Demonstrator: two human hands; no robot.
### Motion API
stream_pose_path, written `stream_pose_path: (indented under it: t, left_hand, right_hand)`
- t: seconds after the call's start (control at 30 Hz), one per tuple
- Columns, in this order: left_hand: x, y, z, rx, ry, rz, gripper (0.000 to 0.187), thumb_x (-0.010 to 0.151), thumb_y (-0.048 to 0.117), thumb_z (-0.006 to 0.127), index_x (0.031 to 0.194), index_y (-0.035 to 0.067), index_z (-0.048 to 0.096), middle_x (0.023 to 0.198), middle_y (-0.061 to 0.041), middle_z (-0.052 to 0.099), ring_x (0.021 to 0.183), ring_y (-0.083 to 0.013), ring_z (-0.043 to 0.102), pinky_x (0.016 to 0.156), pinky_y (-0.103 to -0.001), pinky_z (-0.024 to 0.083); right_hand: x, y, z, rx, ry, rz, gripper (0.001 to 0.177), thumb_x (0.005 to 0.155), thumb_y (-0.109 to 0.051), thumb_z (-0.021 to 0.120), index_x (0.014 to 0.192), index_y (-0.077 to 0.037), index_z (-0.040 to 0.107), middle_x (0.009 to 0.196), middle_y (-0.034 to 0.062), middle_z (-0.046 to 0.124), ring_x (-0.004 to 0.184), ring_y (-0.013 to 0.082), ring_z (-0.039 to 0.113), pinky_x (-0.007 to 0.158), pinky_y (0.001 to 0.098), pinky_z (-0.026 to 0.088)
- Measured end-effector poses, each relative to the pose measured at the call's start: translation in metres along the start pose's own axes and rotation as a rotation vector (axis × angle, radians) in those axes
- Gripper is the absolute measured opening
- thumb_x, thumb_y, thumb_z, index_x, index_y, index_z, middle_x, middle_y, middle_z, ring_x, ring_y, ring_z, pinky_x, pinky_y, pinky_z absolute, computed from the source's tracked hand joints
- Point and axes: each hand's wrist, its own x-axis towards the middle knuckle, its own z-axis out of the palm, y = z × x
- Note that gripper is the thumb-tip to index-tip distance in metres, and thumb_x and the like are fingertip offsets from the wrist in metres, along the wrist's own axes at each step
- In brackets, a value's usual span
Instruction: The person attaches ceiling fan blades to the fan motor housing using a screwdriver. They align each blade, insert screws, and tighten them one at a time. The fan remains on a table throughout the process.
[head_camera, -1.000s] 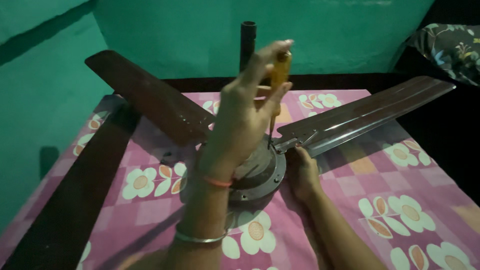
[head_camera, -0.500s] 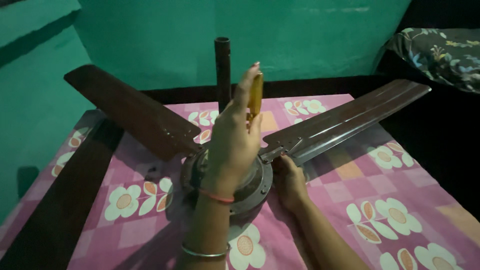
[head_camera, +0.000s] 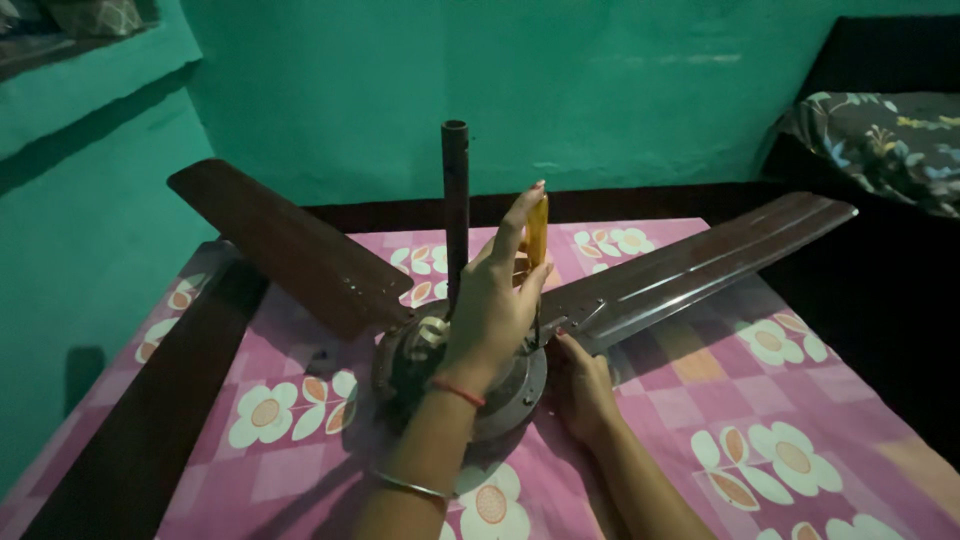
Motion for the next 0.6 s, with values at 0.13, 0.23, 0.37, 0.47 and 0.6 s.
stream_pose_path:
  t: [0.13,0.23,0.37,0.47,0.6]
  left_hand:
    - [0.005,-0.007,0.0,-0.036,-0.005,-0.056,0.077,0.094,0.001,0.072,0.156,0.029,0.035,0.122,-0.016,0.074,0.101,-0.0256,0.08,0.08,-0.036,0.069]
    - [0.003,-0.01,-0.001,-0.062,-0.039,0.007,0.079,0.093,-0.002,0.069,0.156,0.028,0.032,0.126,-0.017,0.072,0.103,-0.0267,0.079,0.083,-0.037,0.069]
    - [0.004,-0.015,-0.004,-0.059,-0.125,-0.017,0.082,0.097,-0.005,0.065,0.159,0.031,0.024,0.123,-0.018,0.071,0.107,-0.0285,0.078,0.088,-0.038,0.069]
    - [0.006,-0.02,-0.006,-0.078,-0.18,-0.101,0.084,0.097,-0.004,0.063,0.159,0.033,0.02,0.12,-0.017,0.073,0.107,-0.0283,0.079,0.087,-0.038,0.068]
    - [0.007,-0.024,-0.006,-0.109,-0.18,-0.066,0.083,0.095,-0.005,0.062,0.157,0.033,0.021,0.12,-0.018,0.073,0.108,-0.0294,0.078,0.089,-0.039,0.068]
  right_hand:
    - [0.003,-0.001,0.002,0.052,-0.108,-0.013,0.04,0.099,-0.028,0.05,0.117,0.002,0.068,0.114,0.0167,0.075,0.104,0.0273,0.071,0.095,0.0404,0.054]
    - [0.008,-0.002,-0.003,0.102,-0.01,0.016,0.039,0.099,-0.031,0.047,0.118,-0.003,0.067,0.116,0.0128,0.074,0.107,0.0271,0.069,0.097,0.0422,0.051]
    - [0.015,-0.004,-0.014,0.096,-0.031,0.022,0.033,0.101,-0.031,0.048,0.117,-0.007,0.064,0.114,0.0143,0.072,0.105,0.0313,0.066,0.097,0.0463,0.05]
    - [0.018,-0.002,-0.017,0.109,-0.049,-0.006,0.032,0.102,-0.03,0.049,0.117,-0.006,0.064,0.116,0.014,0.072,0.109,0.0304,0.067,0.1,0.0458,0.05]
    - [0.017,-0.002,-0.016,0.109,-0.07,-0.012,0.033,0.101,-0.029,0.048,0.118,-0.006,0.065,0.118,0.0137,0.072,0.109,0.0295,0.067,0.1,0.0455,0.049]
